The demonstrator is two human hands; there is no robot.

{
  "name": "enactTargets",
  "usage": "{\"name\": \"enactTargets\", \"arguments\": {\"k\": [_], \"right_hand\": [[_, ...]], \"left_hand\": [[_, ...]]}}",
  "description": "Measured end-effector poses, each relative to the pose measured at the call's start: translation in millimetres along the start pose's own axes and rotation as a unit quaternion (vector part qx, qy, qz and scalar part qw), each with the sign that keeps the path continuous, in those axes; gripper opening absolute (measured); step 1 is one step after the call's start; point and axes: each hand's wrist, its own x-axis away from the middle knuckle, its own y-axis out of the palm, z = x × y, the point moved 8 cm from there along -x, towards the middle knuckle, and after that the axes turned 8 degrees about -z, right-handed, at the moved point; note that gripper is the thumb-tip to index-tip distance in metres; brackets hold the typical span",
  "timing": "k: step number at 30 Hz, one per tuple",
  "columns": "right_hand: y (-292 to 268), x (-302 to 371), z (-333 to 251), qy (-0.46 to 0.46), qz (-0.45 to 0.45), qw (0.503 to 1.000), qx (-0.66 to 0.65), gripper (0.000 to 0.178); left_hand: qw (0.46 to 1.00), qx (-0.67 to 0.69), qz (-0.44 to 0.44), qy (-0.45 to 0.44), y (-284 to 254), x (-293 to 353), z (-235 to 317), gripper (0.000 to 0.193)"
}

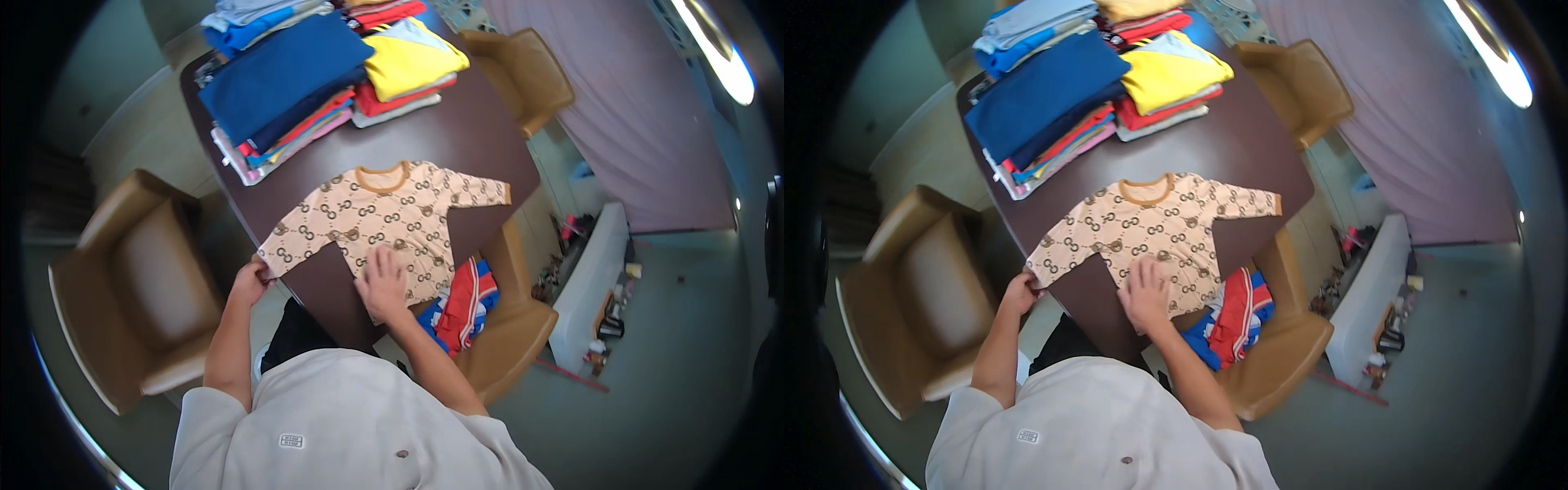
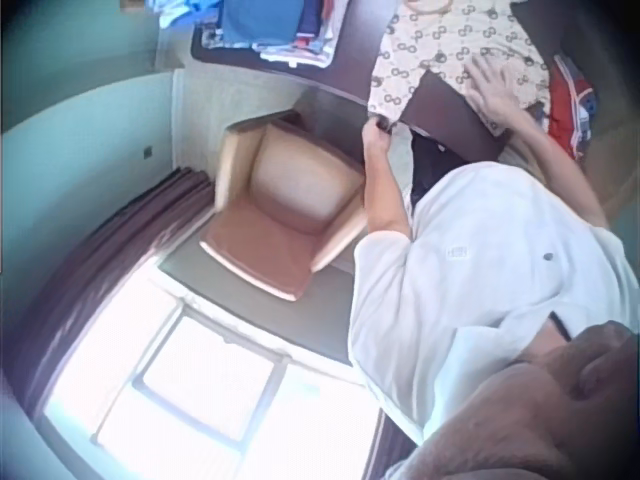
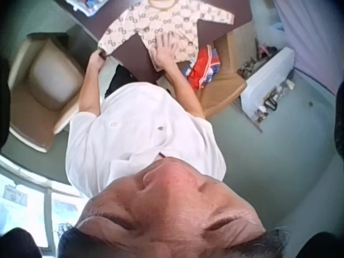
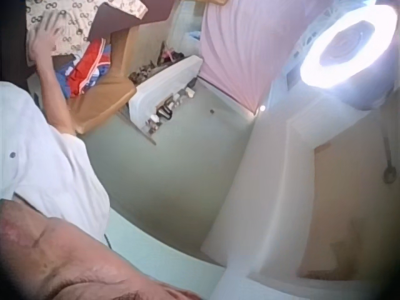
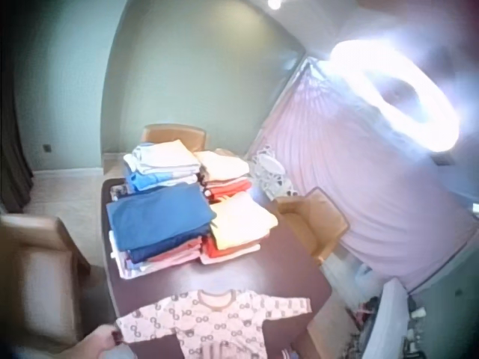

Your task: The person folds several garments on a dining table, including a blue pair of pants, a patterned long-sleeve shirt, red shorts, and a white polo shirt. Each item is smoothed, folded into a compact rectangle, and stacked on the table.

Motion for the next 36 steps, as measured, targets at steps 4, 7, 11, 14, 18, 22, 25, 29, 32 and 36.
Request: {"name": "enactTargets", "arguments": {"k": [4,7,11,14,18,22,25,29,32,36], "right_hand": [[-7.3,10.4,-20.5,0.007,0.019,1.0,-0.001,0.083],[-19.0,18.3,-9.0,0.037,0.056,0.997,-0.025,0.082],[1.7,39.6,19.2,0.046,0.022,0.999,0.003,0.08],[-5.6,36.8,25.8,0.055,-0.018,0.998,-0.028,0.082],[-6.5,44.7,37.6,0.071,0.047,0.996,-0.021,0.084],[-0.3,39.2,28.2,0.011,0.028,0.999,-0.029,0.082],[-18.3,31.1,23.9,-0.006,0.026,0.997,-0.071,0.082],[-47.2,40.7,17.1,-0.026,0.136,0.981,-0.133,0.065],[-51.8,39.1,7.9,-0.085,0.118,0.949,-0.28,0.054],[-78.3,15.7,-19.9,-0.128,0.023,0.837,-0.532,0.052]], "left_hand": [[1.0,-0.001,0.014,0.016,-27.0,10.0,9.1,0.03],[0.999,-0.016,0.034,0.01,-41.6,13.1,17.6,0.024],[0.998,-0.039,0.043,0.016,-49.4,20.5,28.9,0.017],[0.999,-0.034,0.018,0.022,-52.6,26.7,41.7,0.015],[0.994,0.002,0.095,0.057,-39.2,36.4,64.4,0.018],[0.982,0.063,0.127,0.128,-27.0,63.1,74.5,0.023],[0.975,0.092,0.089,0.181,-26.8,69.4,93.0,0.023],[0.973,0.047,0.085,0.208,33.2,107.4,123.1,0.019],[0.97,-0.037,0.092,0.222,101.2,143.2,138.1,0.025],[0.97,-0.106,-0.006,0.22,201.1,158.9,138.7,0.031]]}}
